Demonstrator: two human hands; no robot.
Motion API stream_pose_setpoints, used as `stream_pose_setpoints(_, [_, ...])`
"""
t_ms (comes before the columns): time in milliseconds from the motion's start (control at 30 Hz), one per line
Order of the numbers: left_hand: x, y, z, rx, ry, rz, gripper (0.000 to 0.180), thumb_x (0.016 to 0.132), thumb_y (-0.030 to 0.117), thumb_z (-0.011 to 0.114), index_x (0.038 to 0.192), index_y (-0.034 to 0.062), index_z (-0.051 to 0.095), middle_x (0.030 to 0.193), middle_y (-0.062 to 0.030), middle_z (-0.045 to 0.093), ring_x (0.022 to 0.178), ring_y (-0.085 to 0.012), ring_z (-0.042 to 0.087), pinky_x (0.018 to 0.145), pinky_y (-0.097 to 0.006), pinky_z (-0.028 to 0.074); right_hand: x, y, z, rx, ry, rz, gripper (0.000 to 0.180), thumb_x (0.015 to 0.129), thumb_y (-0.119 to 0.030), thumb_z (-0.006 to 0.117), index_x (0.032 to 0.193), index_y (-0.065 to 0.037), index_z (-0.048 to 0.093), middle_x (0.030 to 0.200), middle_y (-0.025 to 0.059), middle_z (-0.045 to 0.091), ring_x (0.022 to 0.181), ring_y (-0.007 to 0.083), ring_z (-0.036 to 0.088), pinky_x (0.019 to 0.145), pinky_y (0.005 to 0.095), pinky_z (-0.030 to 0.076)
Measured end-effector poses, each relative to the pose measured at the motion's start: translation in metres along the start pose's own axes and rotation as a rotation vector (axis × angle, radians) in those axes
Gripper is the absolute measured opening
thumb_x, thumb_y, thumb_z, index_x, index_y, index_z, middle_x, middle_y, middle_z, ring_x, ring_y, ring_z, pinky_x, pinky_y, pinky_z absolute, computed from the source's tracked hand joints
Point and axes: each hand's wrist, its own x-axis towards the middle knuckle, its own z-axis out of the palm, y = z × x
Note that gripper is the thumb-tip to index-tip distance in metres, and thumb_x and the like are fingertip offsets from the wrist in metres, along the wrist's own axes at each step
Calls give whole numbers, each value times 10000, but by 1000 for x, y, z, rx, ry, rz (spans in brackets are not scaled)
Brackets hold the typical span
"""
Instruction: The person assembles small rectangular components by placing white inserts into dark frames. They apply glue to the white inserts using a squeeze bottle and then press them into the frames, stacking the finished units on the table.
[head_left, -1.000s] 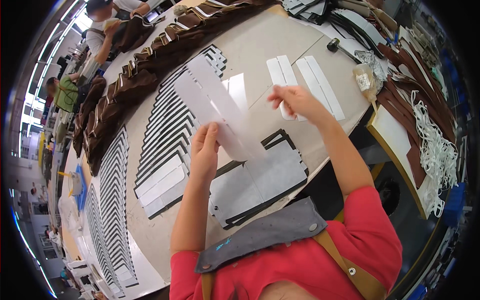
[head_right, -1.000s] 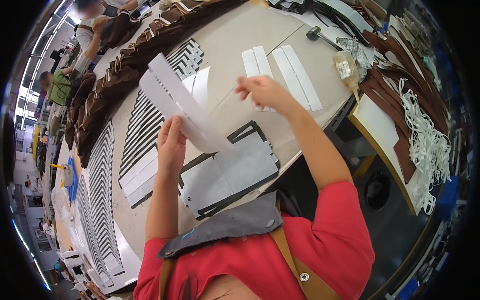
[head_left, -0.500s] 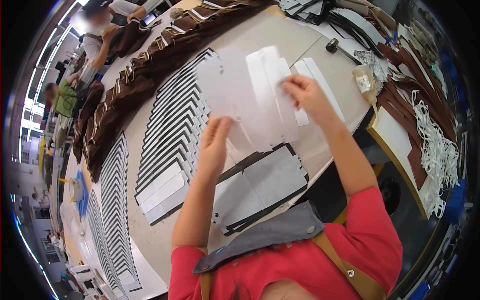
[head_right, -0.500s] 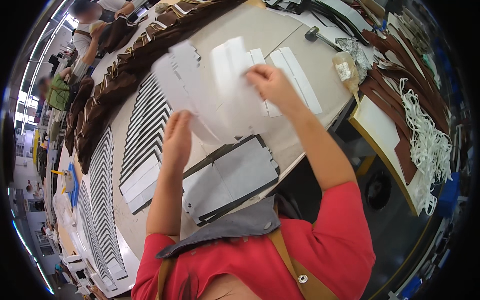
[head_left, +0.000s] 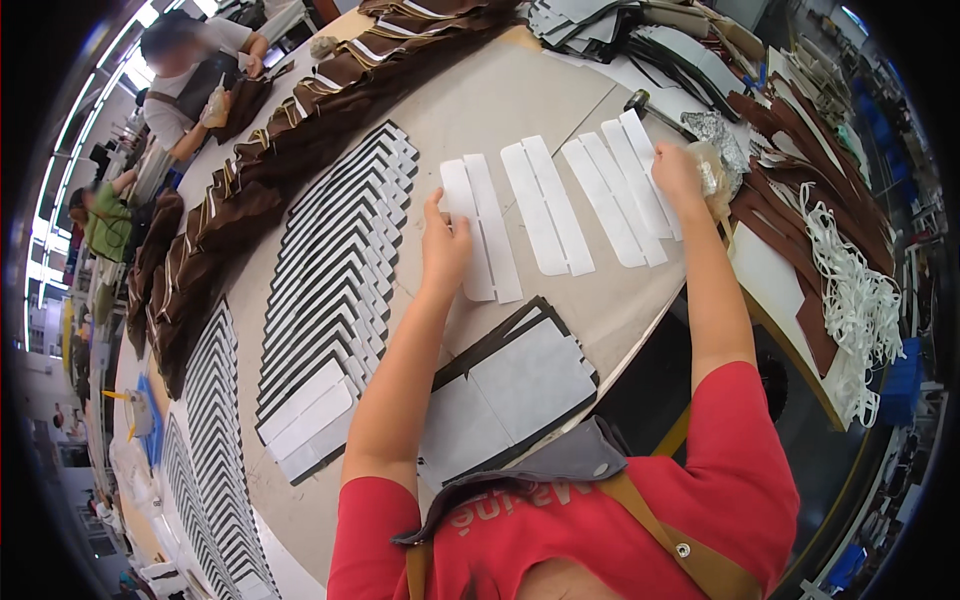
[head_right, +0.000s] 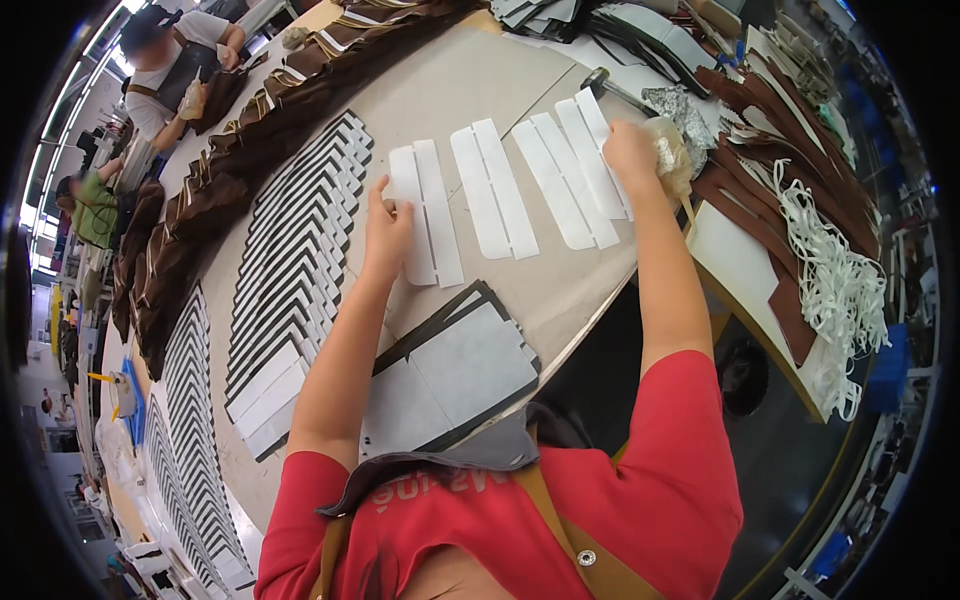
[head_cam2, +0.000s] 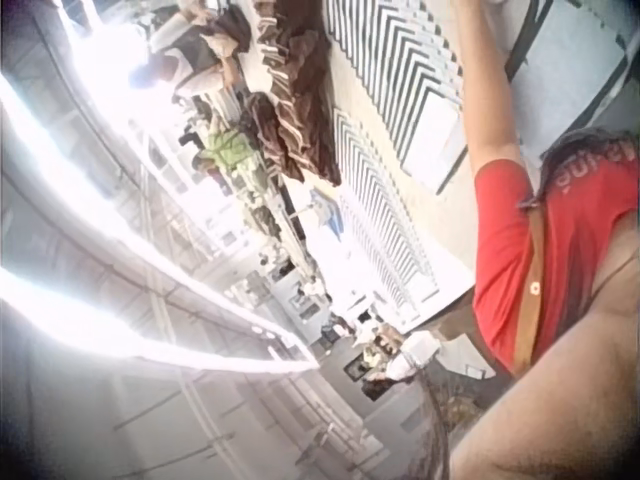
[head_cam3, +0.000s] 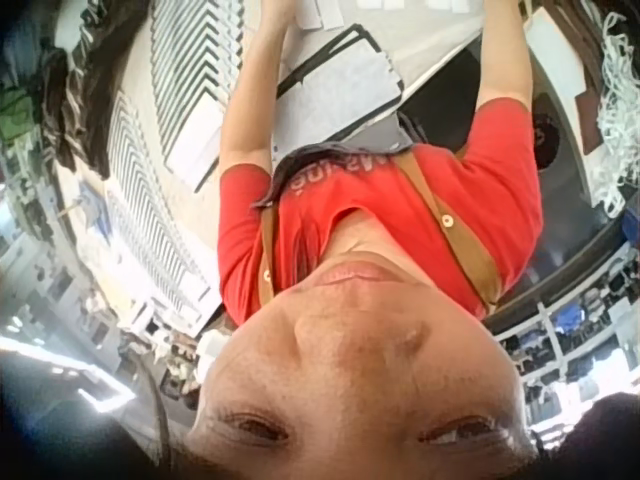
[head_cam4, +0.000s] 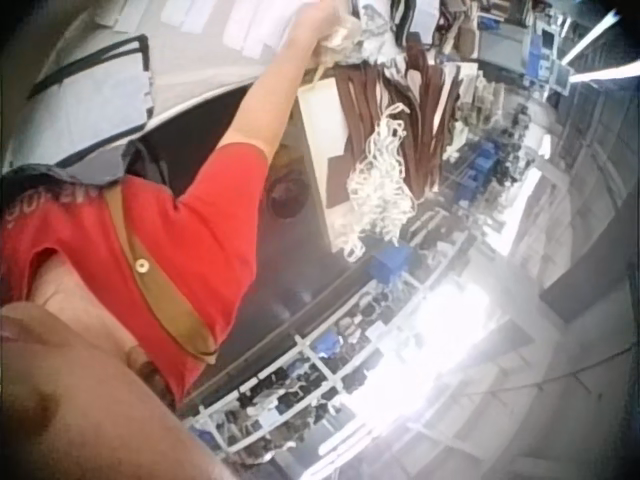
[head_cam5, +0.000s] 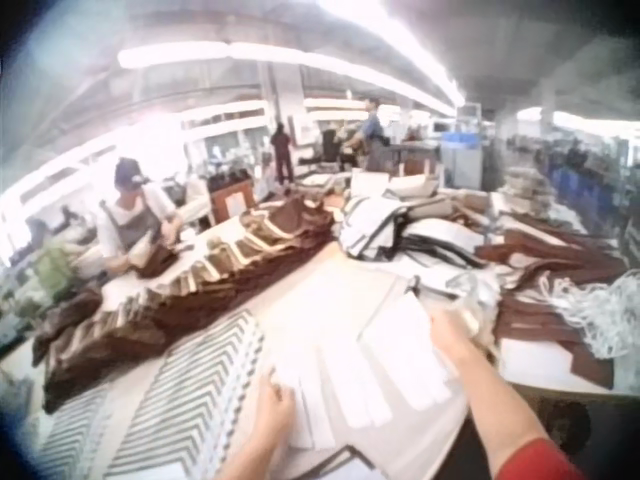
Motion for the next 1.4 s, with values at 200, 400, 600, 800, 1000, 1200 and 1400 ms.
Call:
stream_pose_setpoints(200, [7, -14, 9, 85, 65, 113, 493, 856, 73, 547, 1316, 63, 367, 1010, -159, 561, 853, -225, 584, 732, -323, 467, 0, 2, -3, -100, 13, -5, 227, 816, -97, 453, 955, -28, 617, 1003, 206, 615, 933, 384, 594, 792, 474, 476])
stream_pose_setpoints(400, [-18, -14, -13, 454, 148, 453, 306, 823, 128, 587, 1122, 68, 559, 1179, -150, 525, 1130, -317, 456, 930, -430, 354, -35, -14, -49, -124, 288, -85, 291, 884, -227, 456, 1081, -35, 552, 1084, 185, 557, 980, 346, 582, 783, 473, 483])
stream_pose_setpoints(600, [-36, -25, -16, 587, 84, 601, 264, 844, 169, 550, 1092, 86, 584, 1202, -61, 550, 1150, -279, 460, 994, -430, 268, -45, 36, -74, -312, 58, 67, 672, 773, -599, 559, 1126, -28, 549, 1102, 203, 587, 952, 350, 606, 784, 415, 489])
stream_pose_setpoints(800, [-33, -22, -12, 572, 82, 593, 251, 851, 130, 525, 1091, 80, 577, 1205, -54, 560, 1151, -255, 473, 1002, -420, 264, -10, 93, -88, 7, -195, 237, 728, 736, -636, 594, 974, 52, 607, 738, 132, 634, 700, 226, 623, 649, 336, 467])
stream_pose_setpoints(1000, [-30, -27, -13, 438, 100, 478, 241, 825, 48, 515, 1061, 67, 561, 1195, -80, 554, 1126, -278, 483, 1000, -417, 264, -14, 75, -91, 556, -381, 479, 591, 772, -581, 607, 958, -21, 641, 775, 35, 635, 610, 104, 567, 494, 240, 411])
stream_pose_setpoints(1200, [-28, -29, -15, 425, 152, 465, 270, 796, 28, 533, 1062, 74, 554, 1185, -81, 543, 1140, -280, 456, 991, -425, 256, -13, 13, -68, 1580, -530, 225, 403, 878, -411, 576, 1111, -83, 558, 905, -9, 630, 615, 49, 524, 469, 186, 379])
stream_pose_setpoints(1400, [-29, -30, -18, 419, 185, 468, 292, 769, 19, 551, 1058, 65, 552, 1179, -73, 539, 1159, -275, 434, 988, -442, 245, -9, -101, -35, 1715, -455, 87, 320, 849, -304, 661, 1082, -118, 545, 868, -24, 603, 658, 54, 516, 479, 193, 379])
